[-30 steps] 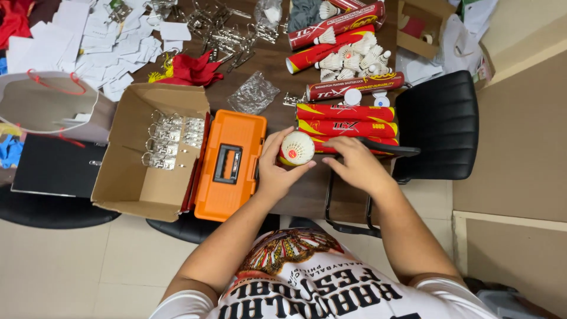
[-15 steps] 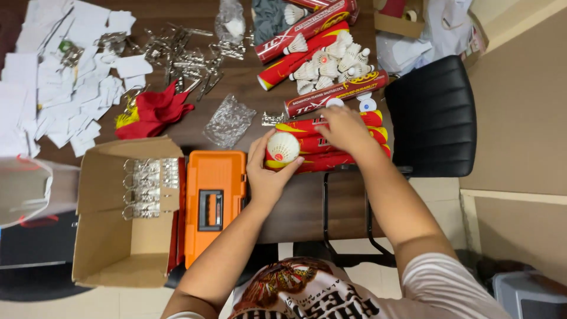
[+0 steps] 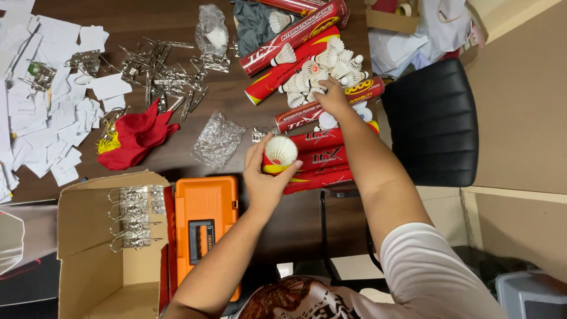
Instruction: The person refills badminton shuttlecock tubes by selecting shuttlecocks from a pile on the table and placing them into the tubes one by one.
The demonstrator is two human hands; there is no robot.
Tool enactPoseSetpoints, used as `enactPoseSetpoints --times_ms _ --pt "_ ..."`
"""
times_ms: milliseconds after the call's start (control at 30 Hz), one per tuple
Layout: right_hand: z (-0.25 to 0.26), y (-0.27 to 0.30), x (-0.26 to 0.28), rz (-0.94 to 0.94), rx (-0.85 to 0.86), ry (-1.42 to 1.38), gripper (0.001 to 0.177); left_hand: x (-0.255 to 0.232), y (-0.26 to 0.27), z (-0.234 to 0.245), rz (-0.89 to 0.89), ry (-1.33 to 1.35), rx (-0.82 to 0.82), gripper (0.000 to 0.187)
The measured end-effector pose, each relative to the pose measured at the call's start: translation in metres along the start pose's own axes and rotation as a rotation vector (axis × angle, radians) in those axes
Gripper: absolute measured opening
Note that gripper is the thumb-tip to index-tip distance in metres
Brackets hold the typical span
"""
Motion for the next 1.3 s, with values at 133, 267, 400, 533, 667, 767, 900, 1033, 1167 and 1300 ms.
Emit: enactPoseSetpoints --times_ms 133,267,400,533,667,767,900,1033,1167,1300 --pt "-0.009 -0.007 -0.012 -0.278 0.066 -0.458 0.052 0.004 -0.001 0.004 -0.022 -0.071 0.008 0.075" --pt "0.001 -0.002 -0.008 -0.345 0.006 -0.546 0.043 0.006 0.002 0.009 -0.006 -0.051 0.002 0.076" --pt "0.036 0.014 0.016 -0.036 -0.308 -0.3 0.026 -0.003 0.007 0.018 0.002 -0.014 0.031 0.075" --pt "0.058 0.053 0.038 0.146 -0.371 -0.425 0.012 0.001 0.02 0.032 -0.037 -0.056 0.043 0.076" --pt "0.071 0.101 0.051 0.173 -0.295 -0.668 0.028 -0.002 0.035 0.047 -0.054 0.081 0.11 0.078" --pt "0.099 0.166 0.091 0.137 -0.259 -0.822 0.037 0.004 0.062 0.057 -0.011 0.193 0.163 0.082" --pt "0.127 0.249 0.134 0.003 -0.224 -0.866 0.034 -0.001 0.099 0.076 0.015 0.307 0.203 0.086" --pt "0.135 0.309 0.152 -0.056 -0.198 -0.986 0.029 -0.019 0.138 0.097 0.037 0.366 0.185 0.086" --pt "0.129 0.346 0.151 0.003 -0.08 -1.009 0.03 -0.032 0.17 0.116 0.029 0.38 0.203 0.086" --pt "0.126 0.362 0.166 0.116 -0.046 -1.037 0.029 -0.045 0.183 0.128 0.004 0.342 0.263 0.086"
Point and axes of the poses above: each hand's wrist, its own y-axis away from the middle knuckle, its own z-axis out of the back of the hand, x = y × z, the point moved 2 cm from there along -y, towards the middle knuckle, and after that the axes turned 5 degrees about y, right-handed, at the moved point
